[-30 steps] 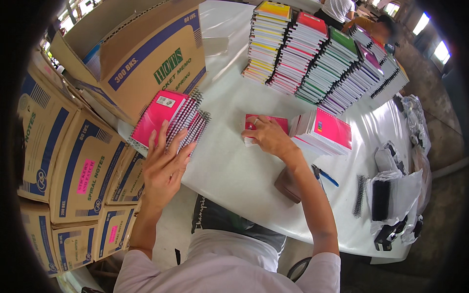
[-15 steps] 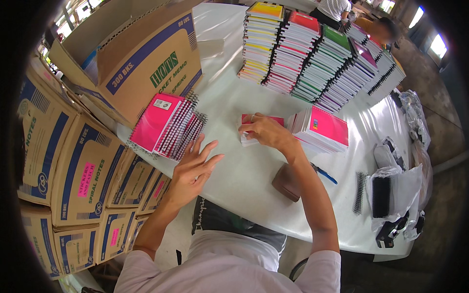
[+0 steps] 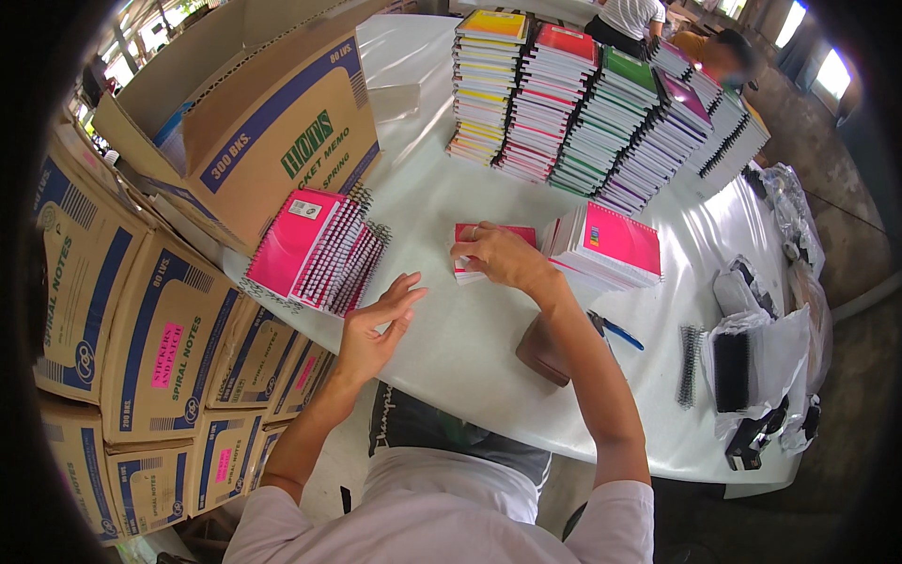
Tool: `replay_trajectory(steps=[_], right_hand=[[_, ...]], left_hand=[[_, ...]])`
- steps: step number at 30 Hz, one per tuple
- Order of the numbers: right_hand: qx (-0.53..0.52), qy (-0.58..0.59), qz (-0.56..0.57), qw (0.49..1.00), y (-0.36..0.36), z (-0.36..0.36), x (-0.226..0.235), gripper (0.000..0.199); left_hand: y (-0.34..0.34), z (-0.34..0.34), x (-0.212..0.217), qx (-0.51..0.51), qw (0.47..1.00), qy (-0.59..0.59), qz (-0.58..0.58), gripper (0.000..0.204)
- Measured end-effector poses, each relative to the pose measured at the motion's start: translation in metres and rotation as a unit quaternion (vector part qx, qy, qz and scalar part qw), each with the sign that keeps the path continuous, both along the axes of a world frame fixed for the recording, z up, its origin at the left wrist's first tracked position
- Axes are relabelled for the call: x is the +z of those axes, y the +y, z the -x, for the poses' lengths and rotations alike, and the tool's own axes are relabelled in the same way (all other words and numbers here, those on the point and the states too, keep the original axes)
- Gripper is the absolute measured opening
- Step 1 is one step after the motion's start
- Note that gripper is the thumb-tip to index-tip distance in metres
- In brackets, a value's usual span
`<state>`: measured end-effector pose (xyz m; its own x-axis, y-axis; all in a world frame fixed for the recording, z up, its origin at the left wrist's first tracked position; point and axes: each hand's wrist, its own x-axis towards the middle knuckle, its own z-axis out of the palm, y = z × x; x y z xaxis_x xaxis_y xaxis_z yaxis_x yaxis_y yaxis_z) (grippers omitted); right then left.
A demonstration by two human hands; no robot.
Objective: The person threads wire coils into the punched holes of small notebooks and trims the ends of the coils using pliers.
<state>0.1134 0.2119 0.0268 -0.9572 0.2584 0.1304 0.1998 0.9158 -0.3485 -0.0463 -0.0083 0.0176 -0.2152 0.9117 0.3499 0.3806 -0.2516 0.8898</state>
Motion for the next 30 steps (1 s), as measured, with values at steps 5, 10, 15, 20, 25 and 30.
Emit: replay_trajectory(steps=[5, 10, 15, 20, 25, 30], right_hand=[[0.001, -0.002, -0.006, 1.0, 0.0, -0.001, 0.002, 0.028], [-0.052, 0.045, -0.138, 0.988, -0.017, -0.005, 0.002, 0.041], [-0.016, 0.154, -0.222, 0.963, -0.089, -0.013, -0.001, 0.054], [-0.235, 0.26, 0.059, 0.935, -0.15, -0.06, -0.03, 0.072], [-0.366, 0.128, 0.085, 0.918, -0.138, -0.139, -0.039, 0.08], [-0.261, 0.339, 0.33, 0.841, -0.159, -0.127, -0.022, 0.068]], left_hand=[[0.004, 0.002, -0.013, -0.021, 0.997, -0.06, 0.034, 0.035], [0.03, -0.002, -0.009, -0.027, 0.89, -0.405, 0.206, 0.051], [0.073, 0.012, -0.038, -0.148, 0.742, -0.611, 0.233, 0.049], [0.058, -0.01, -0.017, -0.132, 0.889, -0.403, 0.172, 0.046], [0.022, -0.005, -0.021, -0.251, 0.94, -0.209, 0.102, 0.047], [0.009, -0.022, -0.039, -0.333, 0.909, -0.219, 0.118, 0.055]])
